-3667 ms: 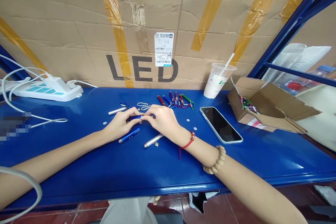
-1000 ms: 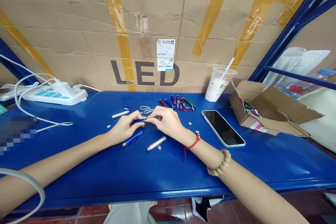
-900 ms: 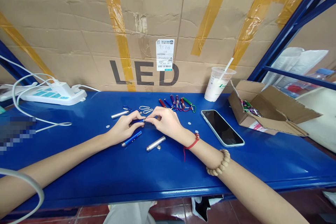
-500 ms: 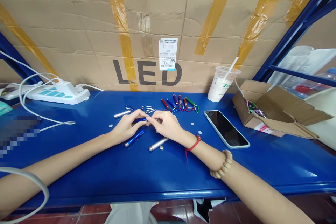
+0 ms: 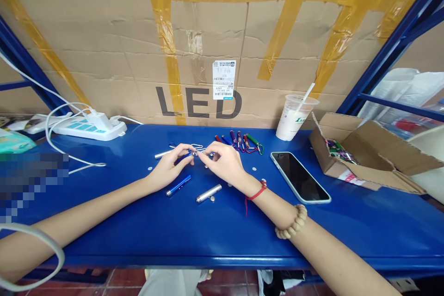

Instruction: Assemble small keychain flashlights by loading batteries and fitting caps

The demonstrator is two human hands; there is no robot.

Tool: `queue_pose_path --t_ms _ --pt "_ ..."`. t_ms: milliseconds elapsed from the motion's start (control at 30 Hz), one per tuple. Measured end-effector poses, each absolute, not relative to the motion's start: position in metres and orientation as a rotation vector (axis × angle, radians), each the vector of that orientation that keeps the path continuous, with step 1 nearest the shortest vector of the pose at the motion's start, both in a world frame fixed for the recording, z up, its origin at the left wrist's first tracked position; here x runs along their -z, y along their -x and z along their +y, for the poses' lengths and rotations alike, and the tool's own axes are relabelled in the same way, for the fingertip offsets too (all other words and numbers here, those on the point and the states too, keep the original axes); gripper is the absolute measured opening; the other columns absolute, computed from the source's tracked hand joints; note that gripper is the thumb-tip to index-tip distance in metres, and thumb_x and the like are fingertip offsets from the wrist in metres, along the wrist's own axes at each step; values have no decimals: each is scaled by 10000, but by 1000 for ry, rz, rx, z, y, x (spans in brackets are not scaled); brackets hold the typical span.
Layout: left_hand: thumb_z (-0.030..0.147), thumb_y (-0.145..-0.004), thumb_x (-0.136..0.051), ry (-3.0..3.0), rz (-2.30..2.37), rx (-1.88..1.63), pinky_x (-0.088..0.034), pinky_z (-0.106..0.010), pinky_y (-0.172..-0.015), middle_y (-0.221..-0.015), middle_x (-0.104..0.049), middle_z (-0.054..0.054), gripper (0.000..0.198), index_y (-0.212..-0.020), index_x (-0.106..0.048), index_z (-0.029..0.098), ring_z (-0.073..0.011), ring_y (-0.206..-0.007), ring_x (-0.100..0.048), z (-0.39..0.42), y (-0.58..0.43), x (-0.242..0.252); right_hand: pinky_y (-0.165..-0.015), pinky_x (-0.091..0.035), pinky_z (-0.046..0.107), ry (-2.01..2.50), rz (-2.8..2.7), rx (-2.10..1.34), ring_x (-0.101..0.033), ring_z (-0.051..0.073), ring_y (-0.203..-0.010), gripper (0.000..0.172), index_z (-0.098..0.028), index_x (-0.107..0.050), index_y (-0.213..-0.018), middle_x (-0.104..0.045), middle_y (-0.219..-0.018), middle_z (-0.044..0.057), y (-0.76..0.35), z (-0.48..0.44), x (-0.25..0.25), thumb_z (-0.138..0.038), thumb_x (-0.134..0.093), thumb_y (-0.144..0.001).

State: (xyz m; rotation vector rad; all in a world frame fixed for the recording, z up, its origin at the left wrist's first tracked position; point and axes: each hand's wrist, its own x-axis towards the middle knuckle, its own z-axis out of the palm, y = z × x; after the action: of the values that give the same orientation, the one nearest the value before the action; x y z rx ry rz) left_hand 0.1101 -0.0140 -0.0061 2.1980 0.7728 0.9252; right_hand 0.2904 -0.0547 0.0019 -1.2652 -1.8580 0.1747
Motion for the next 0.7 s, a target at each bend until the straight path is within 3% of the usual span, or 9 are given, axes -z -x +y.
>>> queue_pose_path --t_ms 233,433,700 --pt "397 -881 -383 -1938 971 -1124 -413 -227 -586 -744 -589 -17 306 -1016 -531 166 -107 -591 -481 0 -106 9 -462 -331 209 1434 -1885 130 -558 86 -554 219 -182 -627 -583 -648 -821 5 -308 -51 -10 -313 -583 -754" --pt "415 -881 -383 -1810 940 -1294 -404 -218 -615 -730 -583 1 246 -934 -459 187 -95 -600 -470 9 -101 3 -447 -272 221 1593 -2067 255 -551 76 -575 217 -177 -610 -520 -622 -900 -18 -321 -49 -8 -289 -562 -700" --pt "433 -903 -312 -1724 879 -1377 -291 -176 -475 -653 -362 59 239 -849 -371 208 -65 -499 -320 13 -92 -7 -458 -276 209 1598 -2162 179 -560 84 -629 191 -153 -515 -451 -615 -803 -28 -317 -52 -4 -227 -566 -619"
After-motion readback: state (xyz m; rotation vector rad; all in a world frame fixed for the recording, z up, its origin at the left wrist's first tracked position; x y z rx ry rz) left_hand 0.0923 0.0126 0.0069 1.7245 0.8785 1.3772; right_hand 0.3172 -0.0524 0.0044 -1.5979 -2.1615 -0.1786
